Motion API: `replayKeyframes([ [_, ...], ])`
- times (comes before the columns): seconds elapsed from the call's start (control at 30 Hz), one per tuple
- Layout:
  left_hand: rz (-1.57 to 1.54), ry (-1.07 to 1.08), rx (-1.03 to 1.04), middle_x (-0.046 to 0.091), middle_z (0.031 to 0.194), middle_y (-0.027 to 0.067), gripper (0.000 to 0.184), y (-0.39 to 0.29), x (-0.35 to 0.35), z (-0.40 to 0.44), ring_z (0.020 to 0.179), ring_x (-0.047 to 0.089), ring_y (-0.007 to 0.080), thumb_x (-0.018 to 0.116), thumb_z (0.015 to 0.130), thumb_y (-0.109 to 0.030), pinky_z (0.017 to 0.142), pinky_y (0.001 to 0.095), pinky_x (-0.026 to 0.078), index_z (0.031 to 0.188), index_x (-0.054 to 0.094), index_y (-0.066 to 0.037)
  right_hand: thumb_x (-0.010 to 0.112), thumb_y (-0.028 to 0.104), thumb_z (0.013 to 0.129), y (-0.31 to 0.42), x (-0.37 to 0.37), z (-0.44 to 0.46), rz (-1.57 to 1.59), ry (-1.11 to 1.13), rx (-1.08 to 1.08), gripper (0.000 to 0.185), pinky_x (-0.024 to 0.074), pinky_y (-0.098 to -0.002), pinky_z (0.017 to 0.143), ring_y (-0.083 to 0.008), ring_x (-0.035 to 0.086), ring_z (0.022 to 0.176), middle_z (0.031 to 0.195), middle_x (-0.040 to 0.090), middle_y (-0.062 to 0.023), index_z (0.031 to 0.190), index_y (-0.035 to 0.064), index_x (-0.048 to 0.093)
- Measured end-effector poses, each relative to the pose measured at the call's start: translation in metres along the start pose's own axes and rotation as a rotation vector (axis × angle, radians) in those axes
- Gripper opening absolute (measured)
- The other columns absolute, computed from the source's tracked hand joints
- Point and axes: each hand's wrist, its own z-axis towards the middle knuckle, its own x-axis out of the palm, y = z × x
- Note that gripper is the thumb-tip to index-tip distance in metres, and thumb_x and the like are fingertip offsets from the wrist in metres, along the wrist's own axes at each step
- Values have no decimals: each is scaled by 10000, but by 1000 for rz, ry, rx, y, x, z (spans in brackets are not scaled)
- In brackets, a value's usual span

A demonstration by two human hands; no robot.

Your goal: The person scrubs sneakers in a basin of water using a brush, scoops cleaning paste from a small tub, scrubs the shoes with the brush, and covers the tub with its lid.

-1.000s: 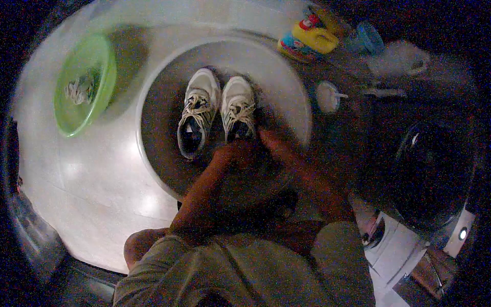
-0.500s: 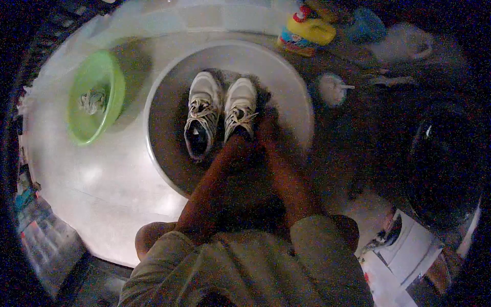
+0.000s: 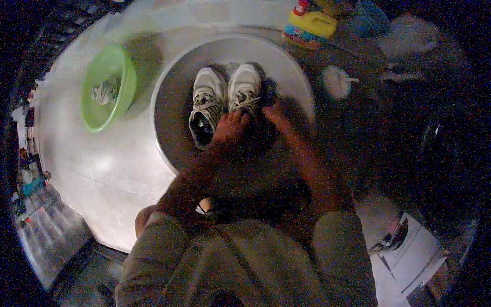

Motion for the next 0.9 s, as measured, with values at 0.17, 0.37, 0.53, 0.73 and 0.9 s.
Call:
replayKeyframes([
  [0.17, 7, 22, 218, 500, 922, 111, 216, 23, 0, 32, 898, 480, 231, 484, 684, -157, 670, 332, 390, 884, 530, -91, 535, 150, 685, 0, -32, -9, -245, 98, 119, 411, 416, -341, 655, -249, 521, 734, 849, 560, -128, 1052, -16, 452],
  [0.37, -518, 151, -51, 581, 767, 137, 108, 44, -29, 60, 731, 567, 285, 522, 686, -164, 644, 379, 443, 706, 598, -91, 609, 133, 643, 80, -77, -85, -648, 45, -80, 560, 398, -314, 770, -264, 507, 910, 1008, 518, -176, 1150, 22, 396],
  [0.53, -959, 34, -120, 578, 730, 147, 179, 66, -30, 62, 666, 567, 269, 551, 701, -231, 608, 354, 441, 745, 594, -63, 595, 110, 661, 86, -108, -112, -611, 129, -432, 519, 390, -318, 790, -241, 509, 926, 1020, 520, -160, 1143, 39, 416],
  [0.73, -1109, 291, -317, 589, 658, 91, 230, 58, -35, 74, 554, 565, 158, 537, 733, -253, 572, 294, 445, 801, 592, -40, 552, 98, 697, 111, -76, -144, -548, 418, -382, 473, 405, -316, 761, -237, 536, 868, 973, 548, -145, 1154, 108, 433],
  [0.9, -1128, 196, -182, 591, 639, 77, 242, 43, -25, 71, 576, 576, 140, 536, 722, -246, 560, 278, 451, 842, 591, -44, 524, 116, 718, 71, -22, -112, -711, 402, -205, 455, 434, -340, 667, -243, 564, 735, 846, 572, -168, 1162, 129, 425],
])
